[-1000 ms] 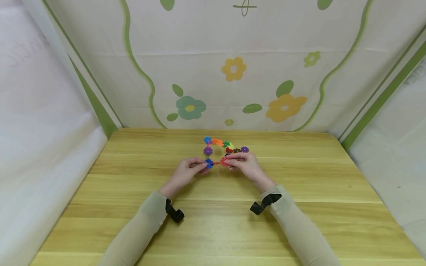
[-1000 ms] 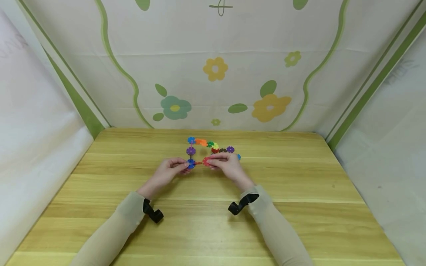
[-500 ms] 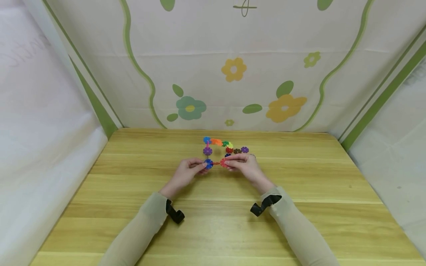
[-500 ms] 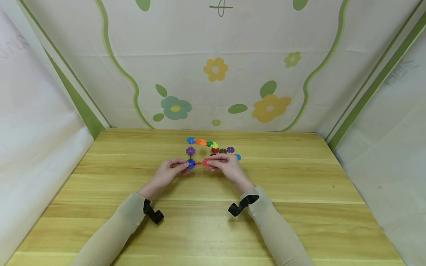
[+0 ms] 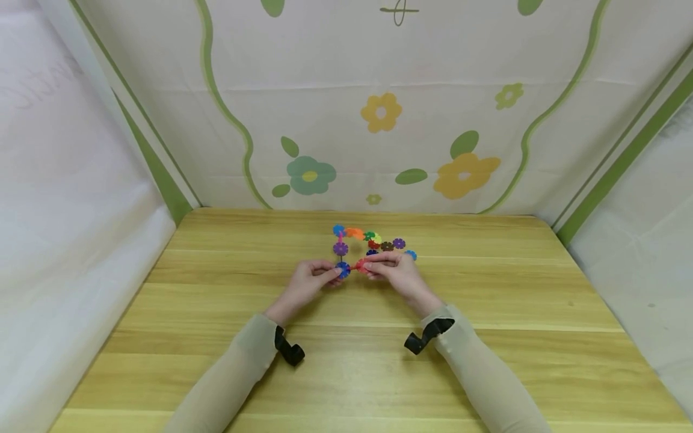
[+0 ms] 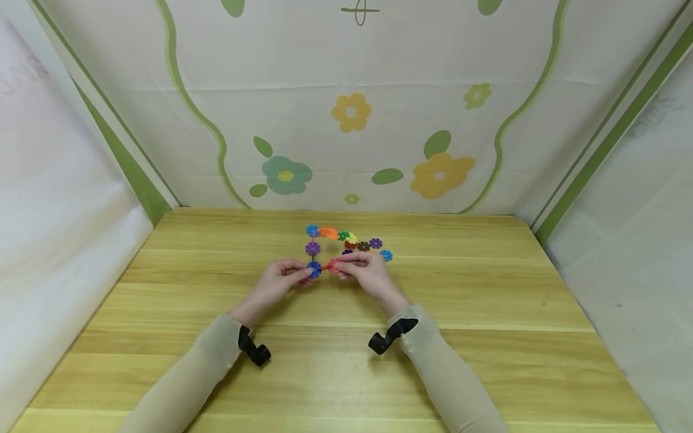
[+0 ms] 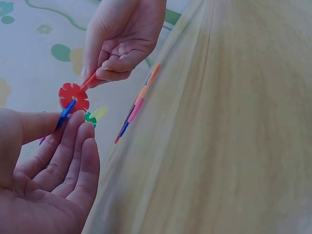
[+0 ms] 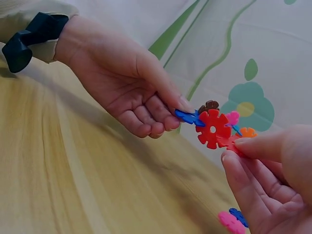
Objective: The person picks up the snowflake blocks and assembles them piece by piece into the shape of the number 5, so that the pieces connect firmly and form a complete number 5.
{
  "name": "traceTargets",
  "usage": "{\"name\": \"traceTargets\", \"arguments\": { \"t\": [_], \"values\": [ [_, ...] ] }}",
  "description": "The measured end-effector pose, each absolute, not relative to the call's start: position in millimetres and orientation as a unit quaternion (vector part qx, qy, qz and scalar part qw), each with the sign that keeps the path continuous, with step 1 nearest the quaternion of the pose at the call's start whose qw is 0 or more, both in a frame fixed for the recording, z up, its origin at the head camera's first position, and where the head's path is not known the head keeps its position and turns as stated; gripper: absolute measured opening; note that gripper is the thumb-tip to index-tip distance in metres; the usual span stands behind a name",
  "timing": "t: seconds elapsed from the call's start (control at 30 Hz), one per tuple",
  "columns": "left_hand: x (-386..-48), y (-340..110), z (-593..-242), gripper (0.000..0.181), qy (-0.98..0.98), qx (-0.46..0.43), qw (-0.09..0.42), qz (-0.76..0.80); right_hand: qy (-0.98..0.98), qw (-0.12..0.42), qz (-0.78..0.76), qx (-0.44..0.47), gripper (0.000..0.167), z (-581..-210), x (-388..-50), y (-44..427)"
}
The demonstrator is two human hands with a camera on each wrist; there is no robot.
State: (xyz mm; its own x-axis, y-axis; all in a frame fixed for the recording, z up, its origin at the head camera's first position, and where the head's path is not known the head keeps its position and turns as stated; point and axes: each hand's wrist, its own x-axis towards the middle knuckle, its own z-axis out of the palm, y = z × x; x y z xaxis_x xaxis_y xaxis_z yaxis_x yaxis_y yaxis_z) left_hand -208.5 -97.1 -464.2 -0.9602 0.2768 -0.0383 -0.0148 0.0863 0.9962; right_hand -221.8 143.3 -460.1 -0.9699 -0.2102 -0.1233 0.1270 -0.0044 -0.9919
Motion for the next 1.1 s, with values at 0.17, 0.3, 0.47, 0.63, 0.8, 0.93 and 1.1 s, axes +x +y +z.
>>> {"name": "traceTargets", "arguments": {
  "t": [0.17,0.3,0.47,0.63,0.8,0.93,1.1],
  "values": [
    [-208.2,-95.6,-467.3,0.019,0.734,0.078,0.104,0.666,0.688,0.117,-0.715,-0.031,0.022,-460.4,-220.9,141.4],
    [-207.1,-95.2,-466.5,0.018,0.731,0.070,0.110,0.670,0.689,0.113,-0.716,-0.033,0.022,-460.3,-220.8,141.3],
    [-205.6,-96.0,-464.6,0.020,0.736,0.075,0.136,0.659,0.691,0.113,-0.713,-0.035,0.024,-460.2,-222.7,143.8],
    [-205.3,-95.4,-463.2,0.021,0.728,0.079,0.158,0.662,0.670,0.124,-0.731,-0.031,0.036,-460.0,-223.5,145.4],
    [-206.4,-94.4,-464.2,0.018,0.712,0.071,0.159,0.680,0.653,0.128,-0.746,-0.016,0.029,-459.1,-222.6,145.0],
    [-205.3,-93.4,-464.8,0.016,0.707,0.069,0.154,0.686,0.652,0.129,-0.747,-0.010,0.022,-459.9,-221.5,145.6],
    [-202.1,-92.5,-465.8,0.019,0.715,0.068,0.155,0.678,0.655,0.132,-0.744,-0.015,0.022,-463.1,-222.0,146.7]
  ]
}}
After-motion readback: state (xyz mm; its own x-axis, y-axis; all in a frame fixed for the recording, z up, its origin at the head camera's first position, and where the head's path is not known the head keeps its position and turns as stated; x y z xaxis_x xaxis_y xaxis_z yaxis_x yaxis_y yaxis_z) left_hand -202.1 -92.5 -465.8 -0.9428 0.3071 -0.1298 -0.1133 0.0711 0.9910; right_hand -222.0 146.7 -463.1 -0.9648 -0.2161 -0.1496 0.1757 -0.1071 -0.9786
